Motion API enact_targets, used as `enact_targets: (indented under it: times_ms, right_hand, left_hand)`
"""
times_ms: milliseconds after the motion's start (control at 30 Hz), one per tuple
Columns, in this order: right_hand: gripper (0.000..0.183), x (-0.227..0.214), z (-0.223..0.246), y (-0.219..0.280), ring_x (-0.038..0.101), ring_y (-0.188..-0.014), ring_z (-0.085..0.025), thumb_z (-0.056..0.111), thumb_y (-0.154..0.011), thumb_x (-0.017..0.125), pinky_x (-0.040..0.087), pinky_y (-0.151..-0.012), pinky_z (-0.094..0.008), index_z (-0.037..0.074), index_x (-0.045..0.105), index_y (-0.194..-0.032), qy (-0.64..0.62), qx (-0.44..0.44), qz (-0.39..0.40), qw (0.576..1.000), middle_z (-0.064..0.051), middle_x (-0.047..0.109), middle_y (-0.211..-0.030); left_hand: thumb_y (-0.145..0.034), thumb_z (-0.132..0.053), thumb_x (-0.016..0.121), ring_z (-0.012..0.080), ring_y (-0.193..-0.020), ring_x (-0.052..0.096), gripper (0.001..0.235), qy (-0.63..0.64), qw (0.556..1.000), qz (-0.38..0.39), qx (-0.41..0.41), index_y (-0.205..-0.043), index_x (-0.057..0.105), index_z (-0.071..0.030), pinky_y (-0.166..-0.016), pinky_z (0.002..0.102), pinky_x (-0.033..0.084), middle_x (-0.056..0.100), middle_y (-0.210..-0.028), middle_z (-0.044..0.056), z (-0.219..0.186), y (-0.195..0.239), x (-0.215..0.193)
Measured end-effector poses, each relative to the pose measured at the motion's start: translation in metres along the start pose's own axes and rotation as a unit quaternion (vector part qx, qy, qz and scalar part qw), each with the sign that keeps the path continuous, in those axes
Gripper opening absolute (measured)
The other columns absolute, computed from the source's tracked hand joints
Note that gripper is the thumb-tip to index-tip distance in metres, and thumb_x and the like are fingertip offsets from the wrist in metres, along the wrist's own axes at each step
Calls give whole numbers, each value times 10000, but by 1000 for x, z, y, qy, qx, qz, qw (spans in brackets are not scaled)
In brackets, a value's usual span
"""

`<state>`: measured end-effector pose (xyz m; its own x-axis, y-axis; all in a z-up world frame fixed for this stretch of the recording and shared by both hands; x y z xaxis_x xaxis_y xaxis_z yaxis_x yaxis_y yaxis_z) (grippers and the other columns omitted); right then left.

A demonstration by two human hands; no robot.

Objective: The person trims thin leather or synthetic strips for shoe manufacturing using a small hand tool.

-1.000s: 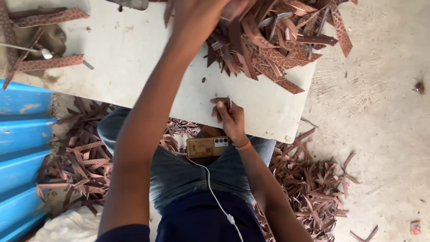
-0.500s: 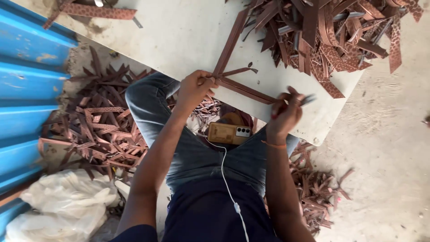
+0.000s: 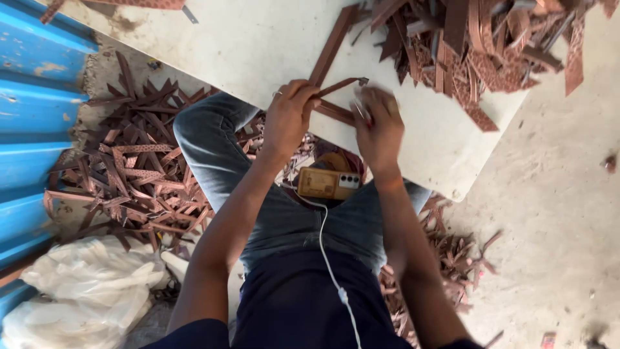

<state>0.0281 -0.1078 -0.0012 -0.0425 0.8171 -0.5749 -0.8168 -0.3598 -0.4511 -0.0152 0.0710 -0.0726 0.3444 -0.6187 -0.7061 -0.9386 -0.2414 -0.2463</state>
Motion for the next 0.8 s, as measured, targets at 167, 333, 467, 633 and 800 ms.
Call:
enact_targets:
  times_ms: [167, 333, 467, 633, 800]
  right_hand:
    - [235, 36, -26, -31, 705, -811, -280, 164, -909, 842, 551, -658, -393, 54, 757, -1099, 121, 45, 127, 983, -120, 680, -1057]
    - [117, 32, -38, -28, 686, -768, -274, 91, -922, 809, 543, -659, -392, 60, 741, -1012, 61, -15, 161, 985, -91, 697, -961]
    - [163, 25, -24, -27, 655, -780, -318, -38, -890, 740, 526, -667, -418, 24, 694, -1033, 19, -60, 103, 993, -124, 674, -931]
    - [328, 25, 11, -33, 640, -709, -308, -137, -765, 648, 524, -633, -419, 32, 711, -1038, 40, -97, 123, 987, -143, 660, -883]
    - [369, 21, 19, -29, 663, -802, -324, -135, -762, 639, 587, -777, -412, 35, 688, -1086, 11, -118, 106, 987, -144, 681, -979]
  left_hand:
    - [-991, -195, 739, 319, -1036, 648, 234, 72, 997, -34, 16, -1195, 716, -81, -907, 466, 538, 640, -1204, 76, 2, 4, -3]
    - [-975, -191, 750, 312, -1090, 633, 258, 76, 996, -28, 26, -1208, 723, -81, -944, 475, 505, 627, -1215, 64, -2, 3, -9]
    - [-976, -185, 755, 289, -1071, 622, 262, 52, 998, -6, 24, -1213, 729, -78, -948, 457, 515, 621, -1231, 51, -1, 2, -4]
    - [-946, -183, 759, 273, -1048, 624, 270, 28, 999, 1, 34, -1196, 735, -81, -911, 437, 527, 635, -1216, 35, -2, 3, -5]
    - [-946, -170, 757, 282, -1057, 625, 262, 43, 998, -7, 43, -1188, 726, -75, -915, 440, 537, 636, -1217, 45, -10, 3, -11]
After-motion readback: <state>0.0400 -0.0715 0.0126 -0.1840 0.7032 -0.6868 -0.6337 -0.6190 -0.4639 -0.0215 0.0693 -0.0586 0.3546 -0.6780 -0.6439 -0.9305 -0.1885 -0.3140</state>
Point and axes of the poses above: each hand's wrist, its own y-axis away from the middle knuckle, its own x-axis out of the palm, z = x × y, the point moved 8 cm from there along -y, towards the middle knuckle
